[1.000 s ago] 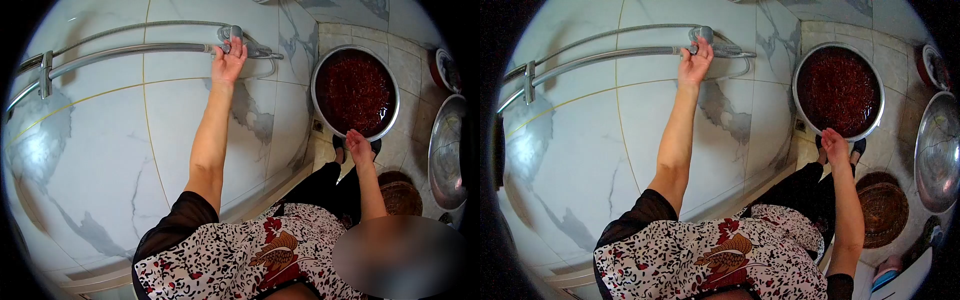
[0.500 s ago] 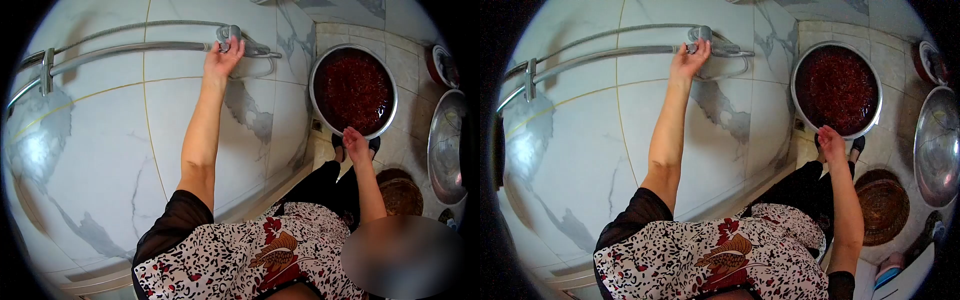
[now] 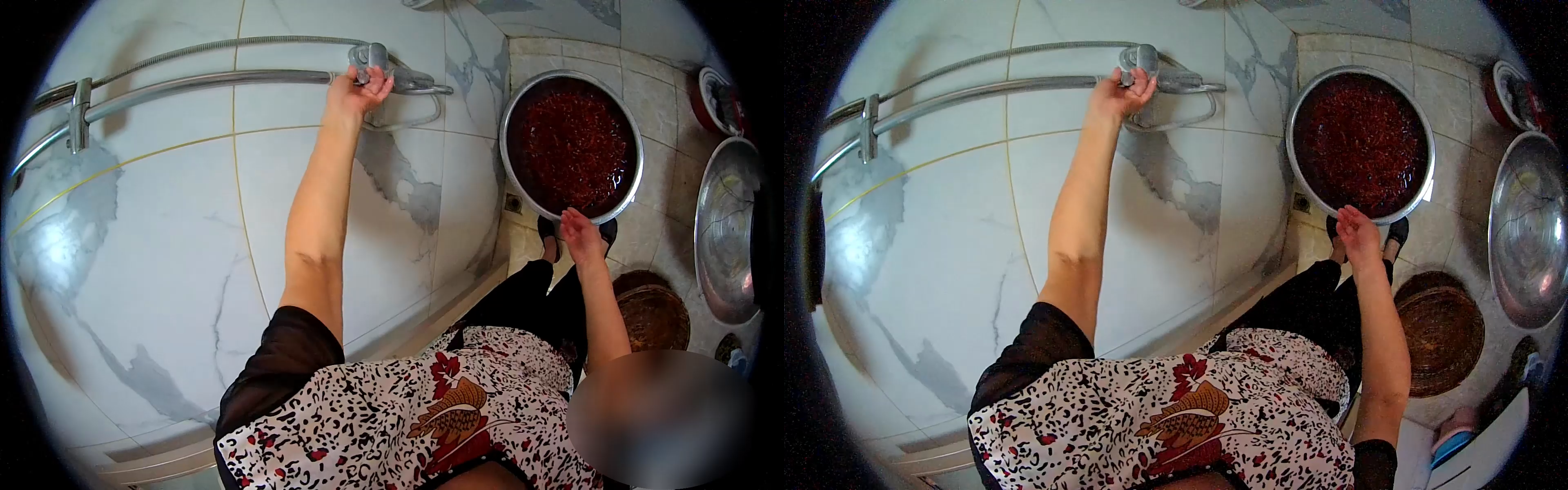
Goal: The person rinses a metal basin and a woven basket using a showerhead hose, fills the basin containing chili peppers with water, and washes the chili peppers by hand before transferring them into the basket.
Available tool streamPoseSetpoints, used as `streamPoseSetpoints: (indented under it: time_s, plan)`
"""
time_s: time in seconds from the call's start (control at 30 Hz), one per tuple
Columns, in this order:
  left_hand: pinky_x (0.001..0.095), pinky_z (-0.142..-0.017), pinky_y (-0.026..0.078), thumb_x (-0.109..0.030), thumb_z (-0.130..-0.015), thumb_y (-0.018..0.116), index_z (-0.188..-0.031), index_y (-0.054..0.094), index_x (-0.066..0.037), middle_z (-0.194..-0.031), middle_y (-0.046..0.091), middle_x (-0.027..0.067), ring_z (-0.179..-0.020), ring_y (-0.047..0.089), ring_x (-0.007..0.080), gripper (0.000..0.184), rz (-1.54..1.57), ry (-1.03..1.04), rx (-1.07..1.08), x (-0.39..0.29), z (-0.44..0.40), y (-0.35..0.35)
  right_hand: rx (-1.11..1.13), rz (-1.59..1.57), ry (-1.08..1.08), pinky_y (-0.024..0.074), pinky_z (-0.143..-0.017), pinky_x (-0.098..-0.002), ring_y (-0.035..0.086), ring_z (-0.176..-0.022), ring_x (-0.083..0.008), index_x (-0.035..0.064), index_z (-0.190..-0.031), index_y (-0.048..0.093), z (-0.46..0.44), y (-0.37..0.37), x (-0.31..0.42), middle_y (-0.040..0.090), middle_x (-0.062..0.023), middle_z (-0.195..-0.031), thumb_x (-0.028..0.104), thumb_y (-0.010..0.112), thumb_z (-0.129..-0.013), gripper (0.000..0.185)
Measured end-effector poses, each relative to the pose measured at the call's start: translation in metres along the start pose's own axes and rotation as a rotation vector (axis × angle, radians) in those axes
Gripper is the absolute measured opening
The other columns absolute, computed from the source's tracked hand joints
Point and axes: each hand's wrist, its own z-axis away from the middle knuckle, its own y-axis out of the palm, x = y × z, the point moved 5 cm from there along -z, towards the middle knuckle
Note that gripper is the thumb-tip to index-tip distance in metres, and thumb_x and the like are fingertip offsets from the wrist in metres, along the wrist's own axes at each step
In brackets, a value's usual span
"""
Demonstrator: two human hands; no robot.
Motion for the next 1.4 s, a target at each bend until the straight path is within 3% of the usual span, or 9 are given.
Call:
streamPoseSetpoints:
  time_s: [0.13, 0.23, 0.3, 0.4, 0.7, 0.93, 1.03, 1.13, 1.4]
  plan:
    - [0.0498, -0.085, 0.039, -0.026, -0.088, 0.042, -0.102, 0.038, 0.0, -0.078, 0.054, 0.0094, -0.072, 0.058, 0.027, 0.03, -0.252, 0.041, -0.105, -0.006, 0.004, -0.001, 0.011, 0.021, 0.006, 0.0461, -0.073, -0.0314, 0.053, -0.088, -0.0209, -0.0043, -0.114, 0.042, -0.001, 0.008, -0.007, 0.052, -0.0137, -0.102, 0.007, 0.038, -0.085, 0.032]
    - [0.0479, -0.087, 0.039, -0.025, -0.089, 0.041, -0.103, 0.039, 0.002, -0.089, 0.055, 0.0143, -0.08, 0.057, 0.0288, 0.03, 0.026, 0.011, -0.037, 0.002, 0.001, -0.006, 0.043, 0.023, 0.005, 0.0463, -0.072, -0.0317, 0.054, -0.086, -0.0213, -0.0046, -0.114, 0.042, -0.002, 0.01, -0.01, 0.053, -0.014, -0.101, 0.007, 0.038, -0.084, 0.032]
    - [0.0456, -0.085, 0.042, -0.022, -0.091, 0.037, -0.103, 0.039, 0.001, -0.1, 0.051, 0.0172, -0.095, 0.052, 0.0307, 0.027, 0.395, -0.019, 0.355, 0.013, 0.012, 0.002, 0.032, 0.001, 0.019, 0.0463, -0.072, -0.0319, 0.054, -0.086, -0.0216, -0.0045, -0.113, 0.042, -0.001, 0.011, -0.01, 0.053, -0.0141, -0.101, 0.007, 0.039, -0.084, 0.032]
    - [0.0448, -0.086, 0.042, -0.021, -0.092, 0.035, -0.108, 0.039, 0.003, -0.104, 0.05, 0.018, -0.099, 0.05, 0.0316, 0.03, 0.534, 0.018, 0.51, 0.02, 0.017, -0.001, 0.021, 0.062, -0.016, 0.0463, -0.072, -0.0319, 0.053, -0.088, -0.0215, -0.0044, -0.113, 0.042, 0.004, 0.007, -0.005, 0.052, -0.0139, -0.101, 0.007, 0.039, -0.085, 0.031]
    - [0.0413, -0.084, 0.046, -0.027, -0.083, 0.049, -0.108, 0.046, 0.0, -0.106, 0.055, 0.0157, -0.097, 0.055, 0.0277, 0.037, 0.424, 0.127, 0.479, 0.017, -0.007, -0.018, -0.013, 0.001, 0.012, 0.0449, -0.073, -0.0304, 0.053, -0.09, -0.0204, -0.0036, -0.113, 0.043, 0.001, -0.006, -0.006, 0.051, -0.0133, -0.103, 0.01, 0.04, -0.087, 0.03]
    - [0.0389, -0.078, 0.048, -0.03, -0.085, 0.046, -0.098, 0.049, -0.005, -0.102, 0.057, 0.0142, -0.092, 0.058, 0.0256, 0.028, 0.248, 0.151, 0.345, 0.014, -0.006, -0.021, 0.004, 0.005, 0.035, 0.0449, -0.074, -0.0306, 0.053, -0.088, -0.0194, -0.0028, -0.112, 0.044, -0.004, -0.003, -0.014, 0.051, -0.0125, -0.102, 0.009, 0.039, -0.086, 0.028]
    - [0.0393, -0.079, 0.048, -0.034, -0.085, 0.044, -0.107, 0.046, 0.0, -0.106, 0.056, 0.0155, -0.097, 0.056, 0.0265, 0.041, 0.231, 0.174, 0.339, 0.014, -0.008, -0.023, 0.018, -0.008, 0.047, 0.0448, -0.074, -0.0305, 0.053, -0.088, -0.0194, -0.0021, -0.111, 0.045, -0.006, -0.003, -0.014, 0.051, -0.0115, -0.102, 0.007, 0.039, -0.085, 0.028]
    - [0.0391, -0.078, 0.048, -0.03, -0.086, 0.045, -0.098, 0.049, -0.003, -0.106, 0.056, 0.0145, -0.093, 0.058, 0.0259, 0.03, 0.233, 0.135, 0.363, 0.013, -0.009, -0.023, -0.007, -0.015, 0.051, 0.0449, -0.074, -0.0303, 0.053, -0.088, -0.0196, -0.0017, -0.11, 0.045, -0.006, -0.005, -0.015, 0.052, -0.0108, -0.101, 0.007, 0.039, -0.085, 0.027]
    - [0.0435, -0.089, 0.043, -0.028, -0.088, 0.042, -0.113, 0.036, 0.005, -0.118, 0.045, 0.0235, -0.11, 0.046, 0.031, 0.042, 0.103, 0.106, 0.478, 0.009, 0.006, -0.017, 0.0, -0.049, 0.064, 0.0445, -0.074, -0.0295, 0.055, -0.084, -0.0174, 0.0009, -0.105, 0.049, -0.017, -0.024, -0.022, 0.057, -0.0085, -0.095, 0.01, 0.045, -0.085, 0.023]
